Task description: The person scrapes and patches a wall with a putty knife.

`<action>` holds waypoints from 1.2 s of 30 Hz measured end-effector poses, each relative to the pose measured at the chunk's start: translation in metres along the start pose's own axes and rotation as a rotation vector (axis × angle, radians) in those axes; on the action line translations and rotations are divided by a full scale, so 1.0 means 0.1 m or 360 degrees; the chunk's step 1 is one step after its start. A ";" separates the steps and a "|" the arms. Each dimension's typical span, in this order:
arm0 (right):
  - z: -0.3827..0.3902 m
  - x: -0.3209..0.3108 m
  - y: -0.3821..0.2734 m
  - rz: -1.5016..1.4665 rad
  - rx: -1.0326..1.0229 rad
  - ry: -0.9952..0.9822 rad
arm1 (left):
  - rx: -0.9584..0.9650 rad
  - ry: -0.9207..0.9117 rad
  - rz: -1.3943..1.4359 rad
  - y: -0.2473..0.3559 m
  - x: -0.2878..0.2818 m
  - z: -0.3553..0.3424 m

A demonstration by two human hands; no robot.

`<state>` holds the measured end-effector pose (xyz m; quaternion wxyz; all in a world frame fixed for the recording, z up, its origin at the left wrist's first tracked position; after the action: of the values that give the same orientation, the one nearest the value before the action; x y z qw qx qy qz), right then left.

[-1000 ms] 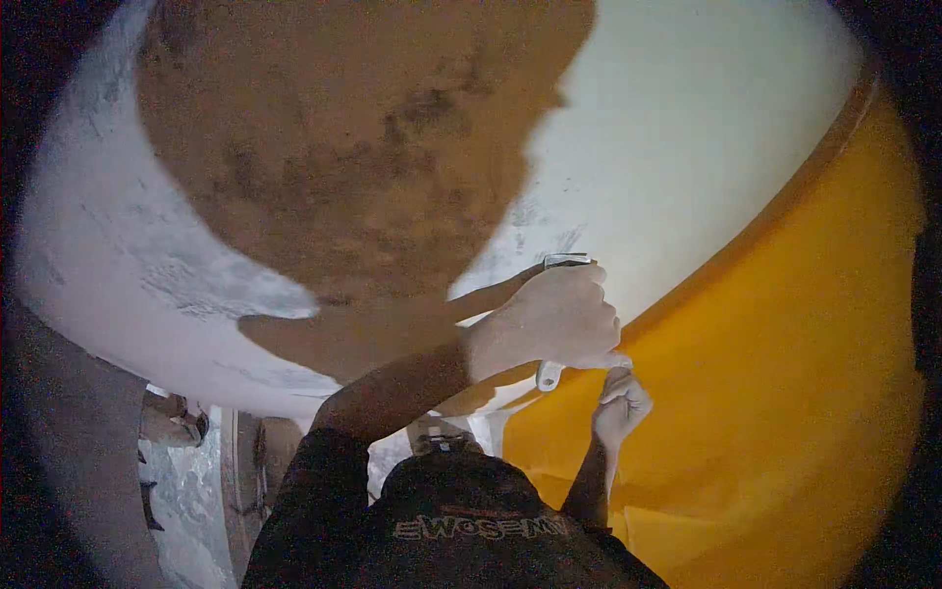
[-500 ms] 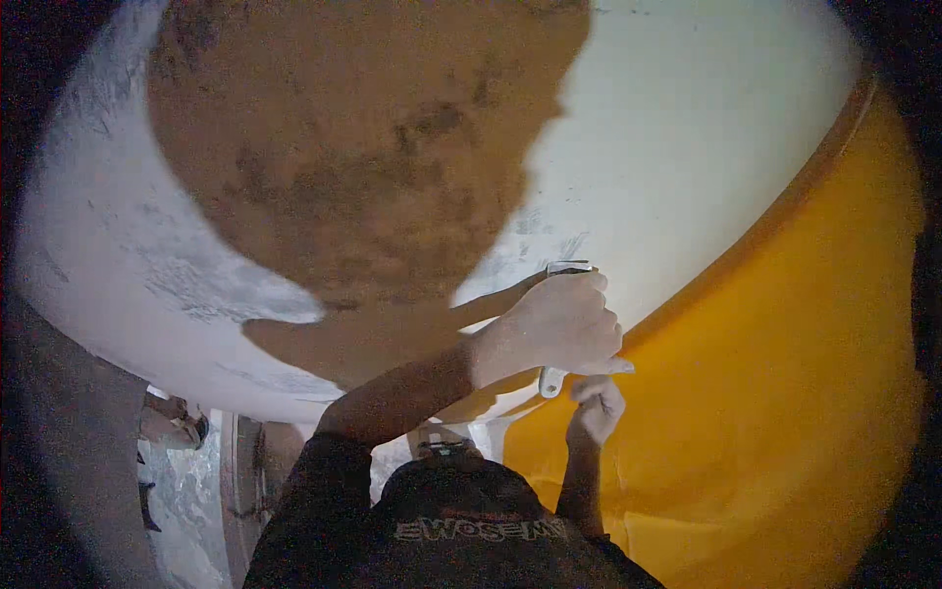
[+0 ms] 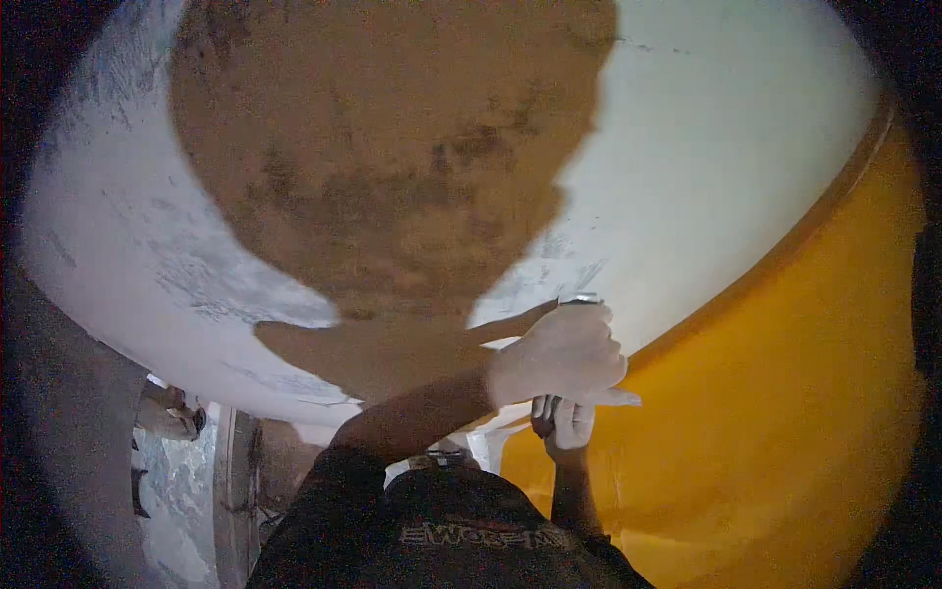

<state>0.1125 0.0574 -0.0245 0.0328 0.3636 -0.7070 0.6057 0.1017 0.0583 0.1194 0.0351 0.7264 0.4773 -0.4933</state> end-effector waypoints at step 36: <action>0.04 -0.04 -0.11 0.0419 0.0025 0.0182 | 0.0033 -0.0154 0.0184 0.02 0.01 -0.09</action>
<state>0.1237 0.0558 -0.0184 -0.0097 0.2328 -0.7409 0.6299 0.1089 0.0627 0.1220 0.0789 0.7284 0.4272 -0.5299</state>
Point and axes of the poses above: each hand's wrist, its own z-axis away from the middle knuckle, its own x-axis out of the palm, y = z × x, the point moved 10 cm from there along -z, towards the middle knuckle, and after that the axes turned 14 degrees about -z, right-handed, at the moved point
